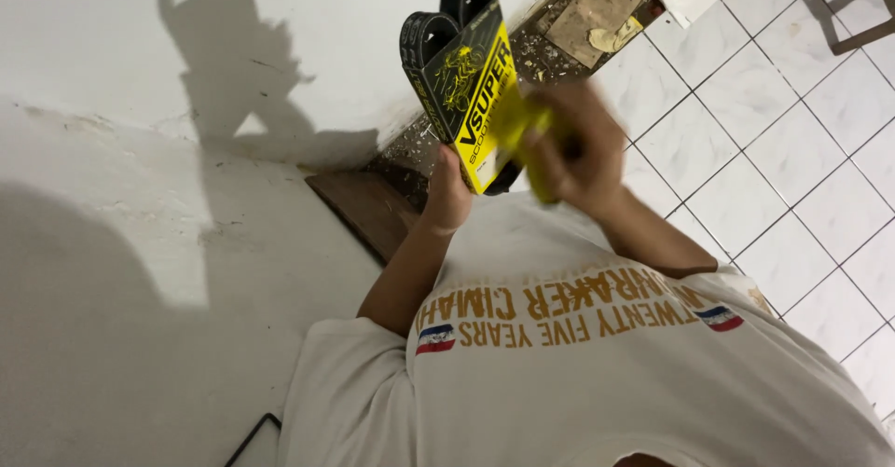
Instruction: Cleaning a motorcycle scooter belt with a yellow cloth.
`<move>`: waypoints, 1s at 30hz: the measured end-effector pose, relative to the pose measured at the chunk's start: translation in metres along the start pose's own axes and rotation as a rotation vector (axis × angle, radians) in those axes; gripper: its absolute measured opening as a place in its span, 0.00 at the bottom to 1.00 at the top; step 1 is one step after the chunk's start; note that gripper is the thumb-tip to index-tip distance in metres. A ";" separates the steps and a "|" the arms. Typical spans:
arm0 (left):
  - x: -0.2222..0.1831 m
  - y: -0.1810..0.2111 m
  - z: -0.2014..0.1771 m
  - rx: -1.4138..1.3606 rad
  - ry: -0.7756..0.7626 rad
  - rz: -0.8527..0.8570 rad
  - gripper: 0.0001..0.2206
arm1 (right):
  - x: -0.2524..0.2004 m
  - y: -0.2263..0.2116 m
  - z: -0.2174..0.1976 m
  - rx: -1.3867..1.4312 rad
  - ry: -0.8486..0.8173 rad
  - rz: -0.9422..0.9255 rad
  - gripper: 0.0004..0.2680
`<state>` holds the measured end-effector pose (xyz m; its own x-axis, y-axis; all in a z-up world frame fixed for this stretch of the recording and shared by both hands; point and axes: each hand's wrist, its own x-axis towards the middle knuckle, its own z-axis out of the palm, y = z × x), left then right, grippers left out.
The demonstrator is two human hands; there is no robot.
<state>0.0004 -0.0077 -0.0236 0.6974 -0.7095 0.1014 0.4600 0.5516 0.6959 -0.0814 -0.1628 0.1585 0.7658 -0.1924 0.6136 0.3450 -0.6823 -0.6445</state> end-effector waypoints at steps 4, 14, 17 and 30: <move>0.004 0.009 -0.002 0.109 -0.043 0.032 0.36 | -0.004 -0.010 0.005 0.113 -0.171 -0.168 0.13; 0.000 0.007 0.002 0.140 0.016 0.064 0.40 | -0.009 -0.008 -0.002 0.068 -0.115 -0.042 0.12; 0.002 0.011 0.006 0.149 0.014 0.079 0.40 | -0.007 -0.002 -0.002 0.080 -0.120 -0.085 0.12; -0.012 0.008 0.012 0.446 -0.057 0.167 0.37 | -0.015 0.010 -0.014 0.061 0.169 0.159 0.11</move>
<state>-0.0109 -0.0004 -0.0105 0.7045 -0.6570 0.2684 0.0544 0.4270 0.9026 -0.0971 -0.1769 0.1488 0.7132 -0.4131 0.5662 0.2629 -0.5912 -0.7625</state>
